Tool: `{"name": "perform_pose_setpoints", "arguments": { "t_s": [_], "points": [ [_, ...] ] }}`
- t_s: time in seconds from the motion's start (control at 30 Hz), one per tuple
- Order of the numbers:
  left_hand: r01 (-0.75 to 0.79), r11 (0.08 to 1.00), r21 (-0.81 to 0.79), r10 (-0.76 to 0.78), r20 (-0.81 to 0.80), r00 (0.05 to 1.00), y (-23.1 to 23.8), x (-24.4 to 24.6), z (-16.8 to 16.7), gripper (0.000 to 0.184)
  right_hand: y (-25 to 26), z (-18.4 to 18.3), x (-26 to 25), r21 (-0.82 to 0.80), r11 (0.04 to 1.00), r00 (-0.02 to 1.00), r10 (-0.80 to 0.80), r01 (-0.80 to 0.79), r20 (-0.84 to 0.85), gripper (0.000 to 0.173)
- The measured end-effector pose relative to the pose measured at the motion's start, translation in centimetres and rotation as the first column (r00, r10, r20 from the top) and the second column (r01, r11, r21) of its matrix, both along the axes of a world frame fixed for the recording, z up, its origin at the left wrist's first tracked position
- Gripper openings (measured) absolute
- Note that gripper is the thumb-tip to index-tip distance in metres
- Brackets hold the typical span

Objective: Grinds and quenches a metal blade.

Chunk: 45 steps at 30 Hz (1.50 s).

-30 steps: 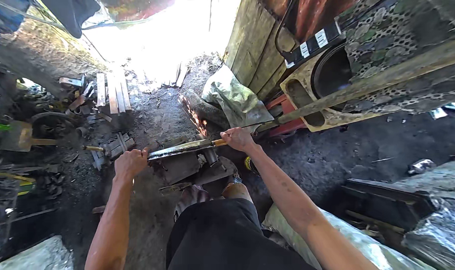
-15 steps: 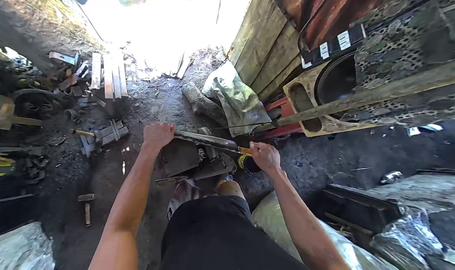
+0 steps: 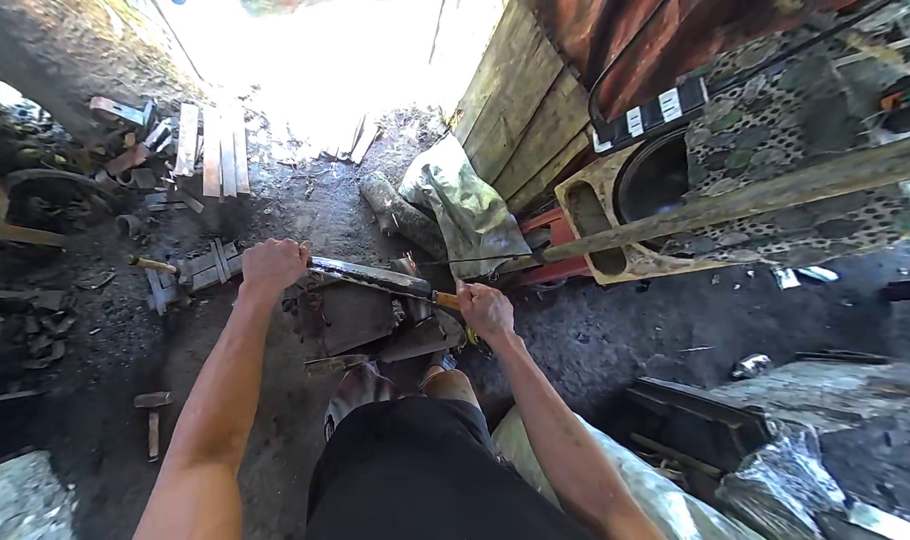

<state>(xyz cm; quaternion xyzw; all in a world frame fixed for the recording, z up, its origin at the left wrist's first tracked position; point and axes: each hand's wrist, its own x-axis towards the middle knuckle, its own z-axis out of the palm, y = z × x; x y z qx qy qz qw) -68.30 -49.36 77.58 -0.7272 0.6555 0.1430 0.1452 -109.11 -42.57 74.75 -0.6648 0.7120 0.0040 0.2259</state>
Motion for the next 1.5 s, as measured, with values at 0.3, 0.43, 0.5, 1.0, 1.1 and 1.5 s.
{"name": "perform_pose_setpoints", "arguments": {
  "t_s": [0.3, 0.43, 0.5, 1.0, 1.1, 1.5],
  "points": [
    [-0.001, 1.0, -0.022, 0.0, -0.038, 0.999, -0.3, -0.1, -0.4, 0.07, 0.6, 0.4, 0.4, 0.018, 0.999, 1.0, -0.028, 0.028, -0.01, 0.06],
    [-0.038, 0.999, -0.001, 0.038, 0.002, 0.999, -0.2, 0.9, -0.1, 0.071, 0.1, 0.3, 1.5, 0.008, 1.0, 1.0, -0.01, 0.01, 0.001, 0.062],
    [-0.026, 1.0, -0.001, 0.026, -0.022, 0.999, -0.4, -0.1, -0.2, 0.07, 0.4, 0.3, 0.4, 0.013, 1.0, 1.0, -0.016, 0.017, -0.02, 0.063],
    [0.057, 0.991, -0.122, -0.056, 0.011, 0.998, 0.6, -0.7, -0.7, 0.073, 0.9, -1.3, -0.3, -0.119, 0.993, 1.0, -0.003, 0.001, -0.014, 0.057],
    [0.029, 0.993, -0.111, -0.028, 0.009, 1.0, 0.6, -0.7, -0.6, 0.073, 0.9, -1.2, -0.3, -0.111, 0.994, 1.0, 0.01, -0.011, -0.01, 0.058],
    [-0.001, 0.997, -0.072, 0.003, 0.019, 1.0, 1.6, -0.9, 0.6, 0.071, -0.3, -1.4, -0.6, -0.096, 0.995, 0.999, 0.026, -0.024, 0.018, 0.056]
  ]
}}
